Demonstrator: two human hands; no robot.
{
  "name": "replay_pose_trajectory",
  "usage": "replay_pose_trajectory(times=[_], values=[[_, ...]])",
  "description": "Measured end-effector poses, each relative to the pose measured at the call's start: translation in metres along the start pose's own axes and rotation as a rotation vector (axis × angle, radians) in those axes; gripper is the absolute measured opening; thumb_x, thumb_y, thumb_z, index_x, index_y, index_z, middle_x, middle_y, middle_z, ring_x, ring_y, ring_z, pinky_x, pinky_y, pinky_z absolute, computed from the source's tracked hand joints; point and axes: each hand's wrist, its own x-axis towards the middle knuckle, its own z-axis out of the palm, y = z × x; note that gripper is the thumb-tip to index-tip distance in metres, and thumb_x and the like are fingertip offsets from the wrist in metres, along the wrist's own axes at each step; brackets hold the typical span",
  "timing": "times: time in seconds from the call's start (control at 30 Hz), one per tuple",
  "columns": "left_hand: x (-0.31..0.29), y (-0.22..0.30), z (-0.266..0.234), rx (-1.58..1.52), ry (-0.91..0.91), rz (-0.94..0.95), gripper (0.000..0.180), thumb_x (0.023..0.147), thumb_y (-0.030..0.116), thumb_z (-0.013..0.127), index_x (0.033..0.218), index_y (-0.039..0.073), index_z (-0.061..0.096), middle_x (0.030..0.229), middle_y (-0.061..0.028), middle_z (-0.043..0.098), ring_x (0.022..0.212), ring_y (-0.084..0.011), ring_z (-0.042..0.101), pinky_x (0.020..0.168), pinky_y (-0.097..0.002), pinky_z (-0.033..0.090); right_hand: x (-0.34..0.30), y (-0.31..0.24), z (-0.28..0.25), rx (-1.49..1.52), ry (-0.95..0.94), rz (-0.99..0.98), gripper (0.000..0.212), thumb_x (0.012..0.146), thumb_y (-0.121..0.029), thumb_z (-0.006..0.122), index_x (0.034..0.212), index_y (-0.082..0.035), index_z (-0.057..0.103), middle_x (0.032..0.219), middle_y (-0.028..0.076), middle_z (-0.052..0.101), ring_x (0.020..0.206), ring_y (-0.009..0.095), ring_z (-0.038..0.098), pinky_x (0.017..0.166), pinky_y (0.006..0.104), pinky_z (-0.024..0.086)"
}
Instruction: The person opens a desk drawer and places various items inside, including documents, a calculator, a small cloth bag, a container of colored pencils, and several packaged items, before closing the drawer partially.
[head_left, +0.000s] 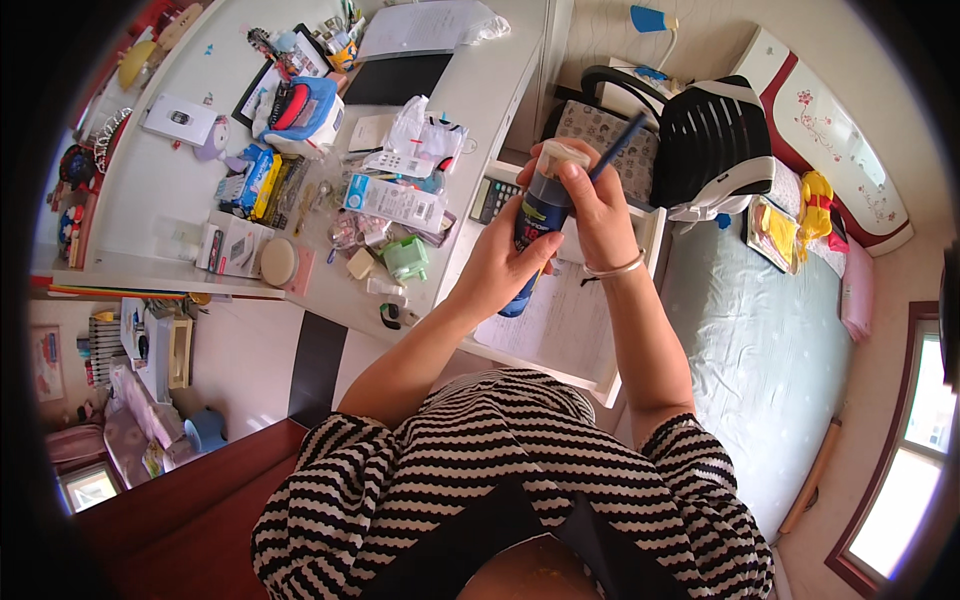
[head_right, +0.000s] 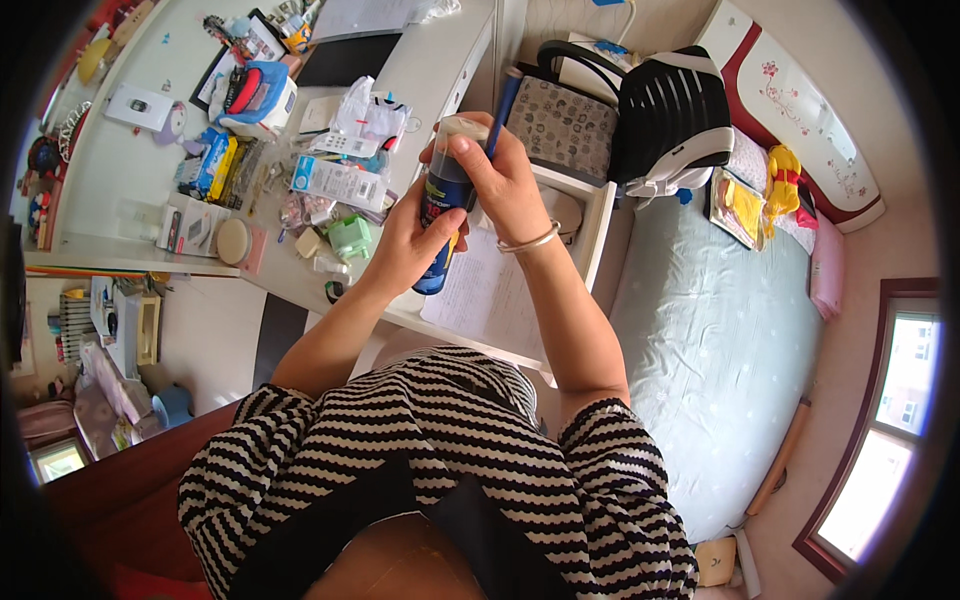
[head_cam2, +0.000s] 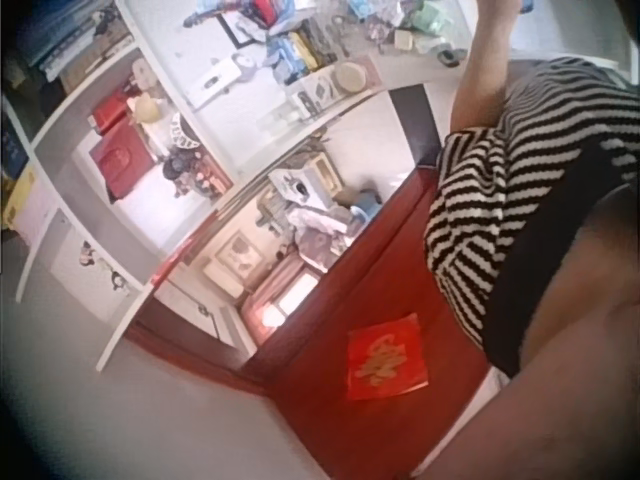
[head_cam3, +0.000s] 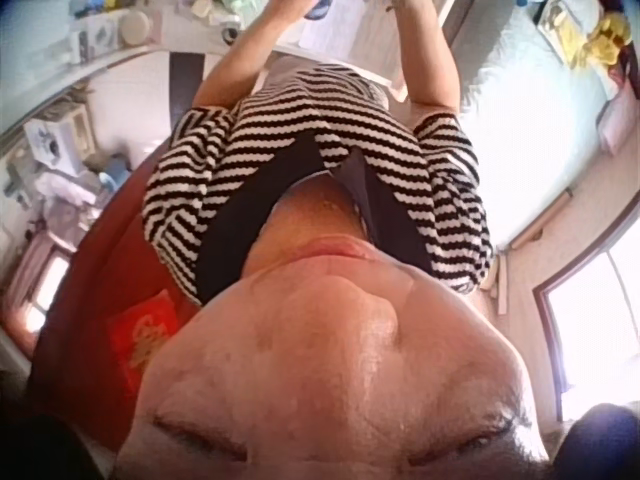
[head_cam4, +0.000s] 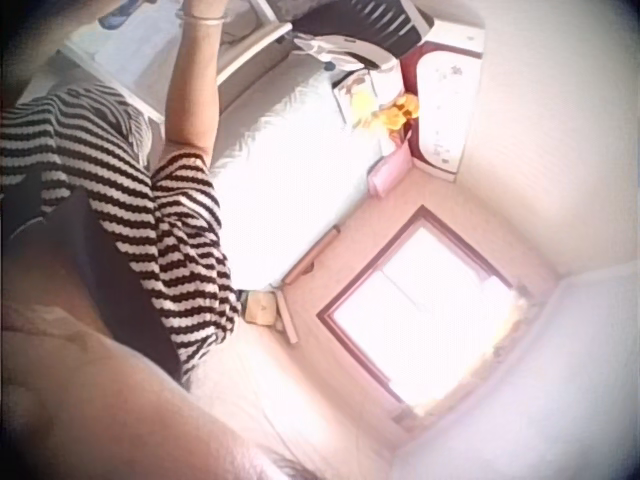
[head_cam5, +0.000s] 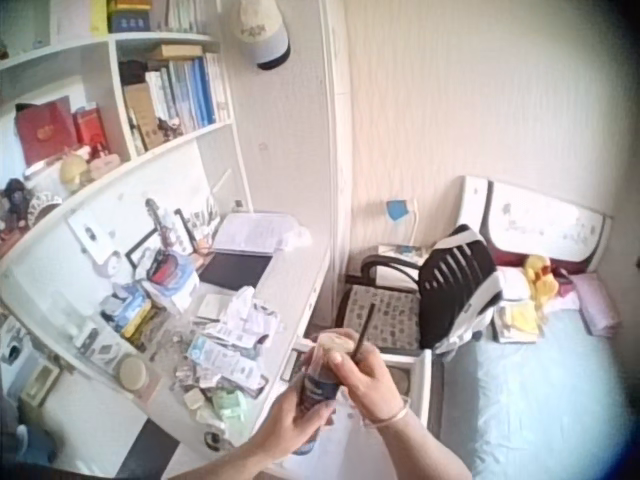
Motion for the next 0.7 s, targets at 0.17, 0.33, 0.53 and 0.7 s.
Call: replay_pose_trajectory(times=[0.17,0.33,0.53,0.7], values=[[-0.005,0.006,-0.001,-0.353,-0.114,-0.230,0.031,0.089,0.028,0.059,0.102,0.003,0.044,0.074,-0.0052,0.056,0.059,-0.0112,0.056,0.055,-0.0244,0.048,0.009,0.019,-0.001,0.245,0.018,-0.018,0.060,0.088,-0.054,0.047,0.111,0.001,0.050,0.087,0.011,0.059,0.081,0.018,0.055,0.071,0.0275,0.046],[-0.011,-0.012,0.003,-0.332,-0.150,-0.201,0.030,0.090,0.026,0.058,0.105,0.004,0.044,0.074,-0.0057,0.056,0.060,-0.0131,0.056,0.058,-0.0263,0.048,0.018,0.014,-0.013,0.336,0.227,-0.069,0.055,0.091,-0.049,0.044,0.108,0.003,0.052,0.088,0.012,0.062,0.080,0.015,0.056,0.061,0.0231,0.042],[-0.006,-0.024,-0.002,-0.332,-0.103,-0.074,0.036,0.087,0.024,0.062,0.111,0.004,0.043,0.079,-0.0051,0.057,0.068,-0.0126,0.058,0.063,-0.0263,0.048,0.015,0.006,-0.025,0.304,0.261,0.069,0.049,0.094,-0.048,0.038,0.104,-0.003,0.052,0.091,0.015,0.065,0.077,0.013,0.056,0.053,0.0196,0.034],[-0.004,-0.010,-0.010,-0.425,-0.087,-0.065,0.062,0.080,0.032,0.070,0.127,0.004,0.040,0.114,-0.0103,0.056,0.080,-0.0128,0.059,0.071,-0.0286,0.051,-0.011,0.020,-0.021,0.169,0.179,0.118,0.040,0.091,-0.037,0.052,0.113,-0.004,0.055,0.104,0.003,0.058,0.089,0.011,0.055,0.073,0.0223,0.046]])
